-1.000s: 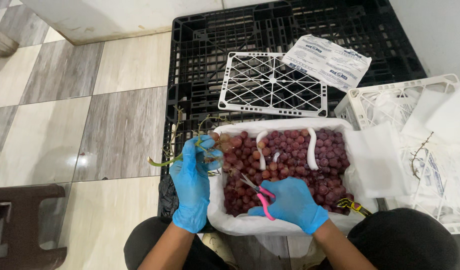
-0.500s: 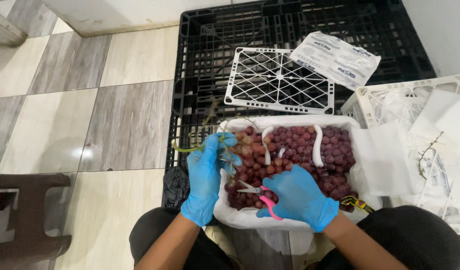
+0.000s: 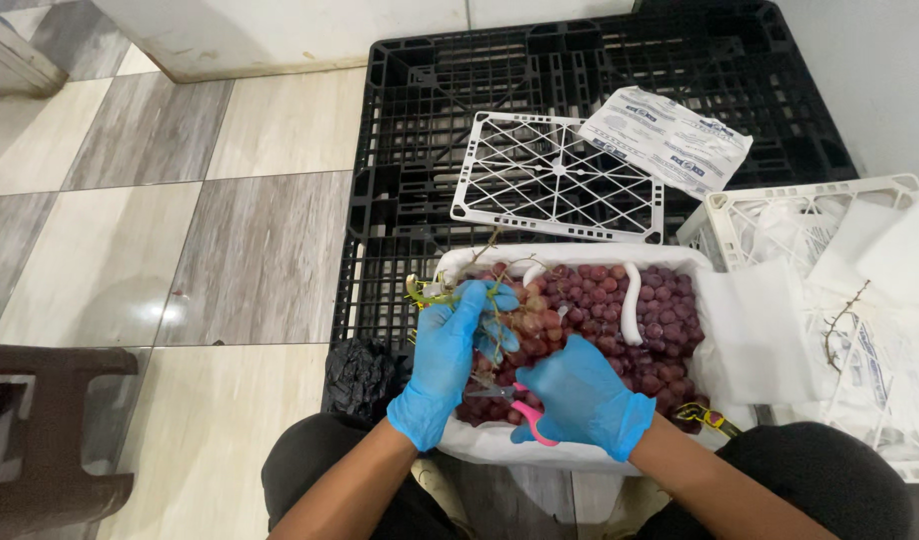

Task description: The person uses pink scissors to trim stems and remove unwanted parts from bunches of red grapes in a white styrofoam container. The cut stems are placed into a nearby white crate.

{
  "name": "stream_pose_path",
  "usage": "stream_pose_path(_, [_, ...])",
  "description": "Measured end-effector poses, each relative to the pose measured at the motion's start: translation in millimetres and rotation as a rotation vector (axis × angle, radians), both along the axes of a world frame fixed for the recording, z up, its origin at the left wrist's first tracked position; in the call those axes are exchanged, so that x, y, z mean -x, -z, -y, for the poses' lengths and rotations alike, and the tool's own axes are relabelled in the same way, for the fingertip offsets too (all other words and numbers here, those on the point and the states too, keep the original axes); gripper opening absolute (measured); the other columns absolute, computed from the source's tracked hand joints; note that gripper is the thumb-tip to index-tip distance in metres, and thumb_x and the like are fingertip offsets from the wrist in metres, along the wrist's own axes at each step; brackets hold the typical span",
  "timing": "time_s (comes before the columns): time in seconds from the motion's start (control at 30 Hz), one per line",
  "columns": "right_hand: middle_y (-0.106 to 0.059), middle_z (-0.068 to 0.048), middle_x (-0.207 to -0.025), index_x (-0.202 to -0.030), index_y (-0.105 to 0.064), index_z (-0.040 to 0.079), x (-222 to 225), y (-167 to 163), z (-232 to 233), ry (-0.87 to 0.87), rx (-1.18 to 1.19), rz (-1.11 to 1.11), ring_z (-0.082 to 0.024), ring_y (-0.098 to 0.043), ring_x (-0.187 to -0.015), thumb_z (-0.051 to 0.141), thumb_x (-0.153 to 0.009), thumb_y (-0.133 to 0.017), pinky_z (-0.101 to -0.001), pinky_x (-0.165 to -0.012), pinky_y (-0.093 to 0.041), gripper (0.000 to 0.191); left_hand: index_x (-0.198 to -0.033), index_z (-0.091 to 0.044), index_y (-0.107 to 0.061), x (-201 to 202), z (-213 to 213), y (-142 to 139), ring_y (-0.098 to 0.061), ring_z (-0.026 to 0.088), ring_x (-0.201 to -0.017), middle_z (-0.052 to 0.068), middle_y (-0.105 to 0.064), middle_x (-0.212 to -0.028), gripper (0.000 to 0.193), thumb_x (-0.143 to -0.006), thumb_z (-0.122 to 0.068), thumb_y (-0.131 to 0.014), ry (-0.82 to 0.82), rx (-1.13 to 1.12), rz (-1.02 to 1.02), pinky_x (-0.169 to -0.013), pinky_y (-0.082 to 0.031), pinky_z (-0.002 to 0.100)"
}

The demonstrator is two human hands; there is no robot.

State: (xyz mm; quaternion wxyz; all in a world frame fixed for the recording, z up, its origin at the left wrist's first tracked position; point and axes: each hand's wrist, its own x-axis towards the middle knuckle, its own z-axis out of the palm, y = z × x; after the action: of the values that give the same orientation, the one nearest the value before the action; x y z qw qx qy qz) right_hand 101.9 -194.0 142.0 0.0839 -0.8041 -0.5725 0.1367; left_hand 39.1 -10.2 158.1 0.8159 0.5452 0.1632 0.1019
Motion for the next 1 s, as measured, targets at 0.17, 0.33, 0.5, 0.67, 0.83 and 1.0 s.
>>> stream_pose_path(0.17, [-0.066, -0.010, -0.066, -0.082, -0.074, 0.011, 2.9, 4.5, -1.2, -0.048, -0.248, 0.061, -0.034, -0.063, -0.061, 0.069, -0.058, -0.084, -0.0447, -0.066, -0.044, 0.064, -0.111, 0.002, -0.073, -0.2, -0.5, -2.3, -0.069, 0.014, -0.064, 0.010, -0.078, -0.099, 0.038, -0.108, -0.030, -0.053, 0.021, -0.058, 0.050, -0.054, -0.051, 0.026])
stream_pose_path(0.33, [-0.064, -0.012, -0.063, -0.089, -0.075, 0.012, 6.3, 17.0, 0.2, -0.030, -0.070, -0.006, -0.035, -0.061, -0.055, 0.071, -0.064, -0.082, -0.0441, -0.066, -0.044, 0.065, -0.111, 0.002, -0.072, -3.0, -1.9, 0.3, -0.069, 0.014, -0.061, 0.010, -0.078, -0.099, 0.039, -0.107, -0.031, -0.052, 0.001, -0.033, 0.012, -0.051, -0.049, 0.025])
stream_pose_path(0.5, [-0.062, -0.011, -0.062, -0.080, -0.073, 0.010, -0.3, 43.5, 5.8, -0.058, -0.195, 0.055, -0.033, -0.060, -0.050, 0.067, -0.063, -0.082, -0.0446, -0.061, -0.043, 0.060, -0.113, 0.003, -0.073, -7.1, -5.8, 1.5, -0.070, 0.014, -0.062, 0.011, -0.079, -0.102, 0.041, -0.107, -0.031, -0.052, -0.048, -0.069, 0.007, -0.050, -0.050, 0.025])
stream_pose_path(0.67, [-0.064, -0.010, -0.058, -0.078, -0.072, 0.017, -10.1, 53.9, 9.4, 0.061, -0.044, 0.061, -0.034, -0.064, -0.057, 0.058, -0.076, -0.077, -0.0477, -0.060, -0.046, 0.041, -0.113, 0.003, -0.073, -11.5, -9.9, 1.9, -0.071, 0.014, -0.067, 0.010, -0.078, -0.104, 0.041, -0.106, -0.031, -0.051, -0.083, -0.102, 0.020, -0.055, -0.053, 0.027])
stream_pose_path(0.83, [-0.066, -0.015, -0.064, -0.084, -0.072, 0.016, -18.5, 26.0, 24.8, 0.282, 0.147, -0.161, -0.039, -0.066, -0.066, 0.074, -0.068, -0.075, -0.0489, -0.064, -0.051, 0.060, -0.113, 0.004, -0.073, -12.7, -12.7, 3.8, -0.072, 0.012, -0.081, 0.009, -0.077, -0.102, 0.041, -0.108, -0.029, -0.051, -0.115, -0.126, 0.063, -0.073, -0.059, 0.028])
stream_pose_path(1.0, [-0.065, -0.012, -0.061, -0.080, -0.071, 0.013, -18.1, 4.2, 36.3, 0.321, 0.095, -0.412, -0.032, -0.064, -0.061, 0.069, -0.069, -0.081, -0.0425, -0.060, -0.049, 0.058, -0.111, 0.007, -0.074, -10.4, -23.7, 1.6, -0.067, 0.014, -0.078, 0.012, -0.076, -0.100, 0.041, -0.110, -0.028, -0.052, -0.128, -0.128, 0.149, -0.073, -0.054, 0.028])
